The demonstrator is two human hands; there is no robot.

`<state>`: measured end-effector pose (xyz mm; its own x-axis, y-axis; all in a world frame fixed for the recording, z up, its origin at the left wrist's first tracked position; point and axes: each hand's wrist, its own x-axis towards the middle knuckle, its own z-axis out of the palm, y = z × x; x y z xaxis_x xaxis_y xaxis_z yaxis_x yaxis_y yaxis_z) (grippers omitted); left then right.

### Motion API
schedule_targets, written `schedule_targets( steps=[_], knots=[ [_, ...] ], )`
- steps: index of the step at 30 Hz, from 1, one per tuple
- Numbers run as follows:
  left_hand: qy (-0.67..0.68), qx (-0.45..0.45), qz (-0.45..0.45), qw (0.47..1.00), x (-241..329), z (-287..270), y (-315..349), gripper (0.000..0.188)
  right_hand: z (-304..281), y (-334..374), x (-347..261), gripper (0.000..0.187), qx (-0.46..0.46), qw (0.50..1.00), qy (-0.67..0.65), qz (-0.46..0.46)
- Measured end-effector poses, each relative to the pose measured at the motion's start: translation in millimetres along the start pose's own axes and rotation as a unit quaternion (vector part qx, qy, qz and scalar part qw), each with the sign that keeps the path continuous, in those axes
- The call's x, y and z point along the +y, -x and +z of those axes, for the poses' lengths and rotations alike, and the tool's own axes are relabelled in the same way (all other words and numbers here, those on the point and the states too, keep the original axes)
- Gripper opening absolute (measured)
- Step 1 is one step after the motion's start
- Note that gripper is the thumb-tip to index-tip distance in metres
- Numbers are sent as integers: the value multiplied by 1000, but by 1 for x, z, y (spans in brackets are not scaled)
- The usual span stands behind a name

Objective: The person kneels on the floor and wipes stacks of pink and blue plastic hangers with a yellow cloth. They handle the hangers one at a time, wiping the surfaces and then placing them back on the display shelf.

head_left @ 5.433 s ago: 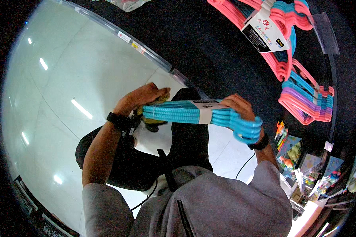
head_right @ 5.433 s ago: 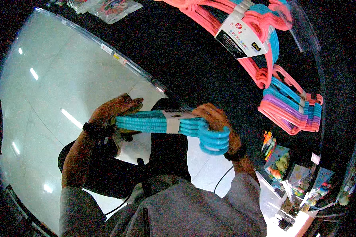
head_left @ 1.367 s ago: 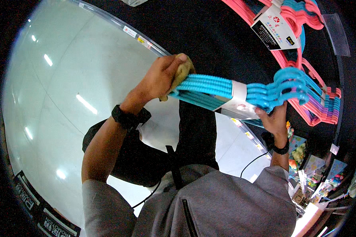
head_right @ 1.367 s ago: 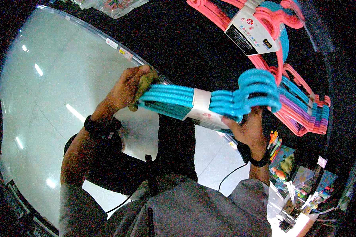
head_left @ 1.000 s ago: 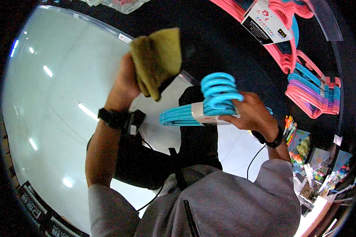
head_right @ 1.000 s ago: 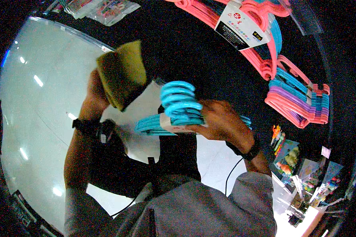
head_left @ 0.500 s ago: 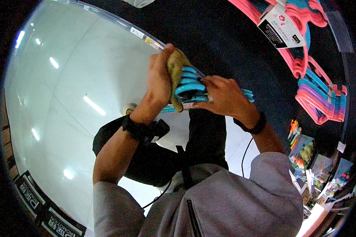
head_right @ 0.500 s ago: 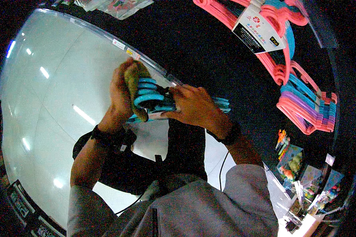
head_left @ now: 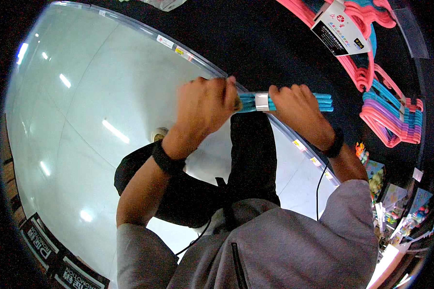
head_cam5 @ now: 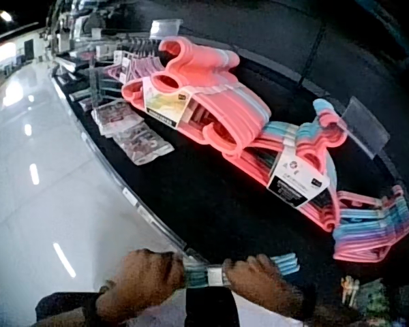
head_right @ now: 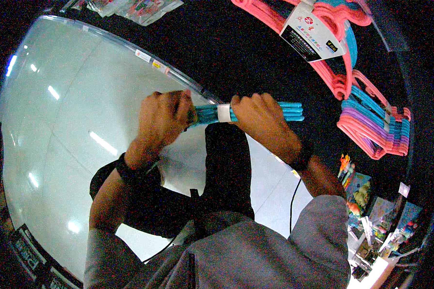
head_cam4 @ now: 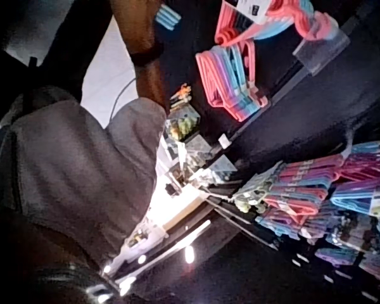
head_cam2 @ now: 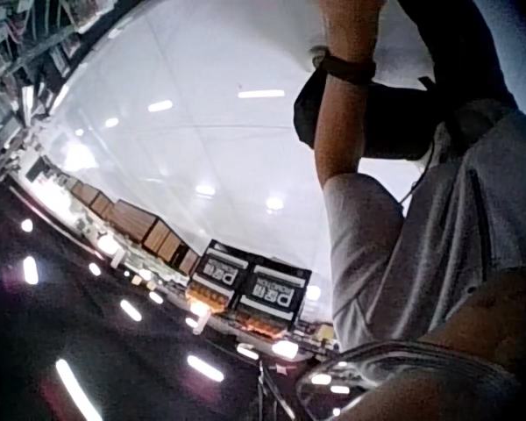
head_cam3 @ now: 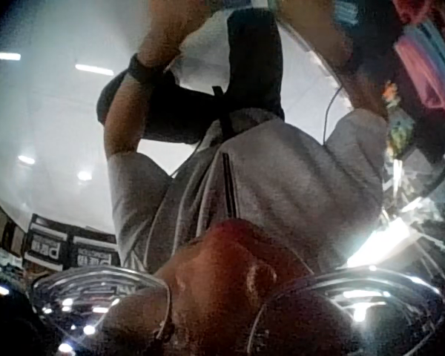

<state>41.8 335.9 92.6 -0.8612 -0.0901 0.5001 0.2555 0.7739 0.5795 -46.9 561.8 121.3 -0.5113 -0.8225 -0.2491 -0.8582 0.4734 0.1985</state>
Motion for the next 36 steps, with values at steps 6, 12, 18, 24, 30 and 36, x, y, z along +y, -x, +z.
schedule_targets(
  steps=[6, 12, 18, 24, 30, 36],
  knots=[
    [-105, -140, -102, 979, 4, 16, 8, 44, 6, -15, 1, 24, 60, 998, 25, -23],
    [212, -34, -199, 956, -2, 3, -7, 52, -12, -4, 4, 33, -19, 999, -2, 39],
    [93, 131, -16, 987, -38, 12, 14, 36, 2, 6, 4, 49, -21, 989, -143, 43],
    [648, 87, -365, 663, -19, 0, 1, 44, 11, 10, -17, 56, -14, 974, -226, 30],
    [256, -9, -196, 946, -8, -2, -5, 45, 22, 11, -15, 55, -73, 977, -189, 67],
    [121, -108, -188, 969, -12, 16, 11, 39, 15, 9, -16, 46, -63, 991, -104, 47]
  ],
)
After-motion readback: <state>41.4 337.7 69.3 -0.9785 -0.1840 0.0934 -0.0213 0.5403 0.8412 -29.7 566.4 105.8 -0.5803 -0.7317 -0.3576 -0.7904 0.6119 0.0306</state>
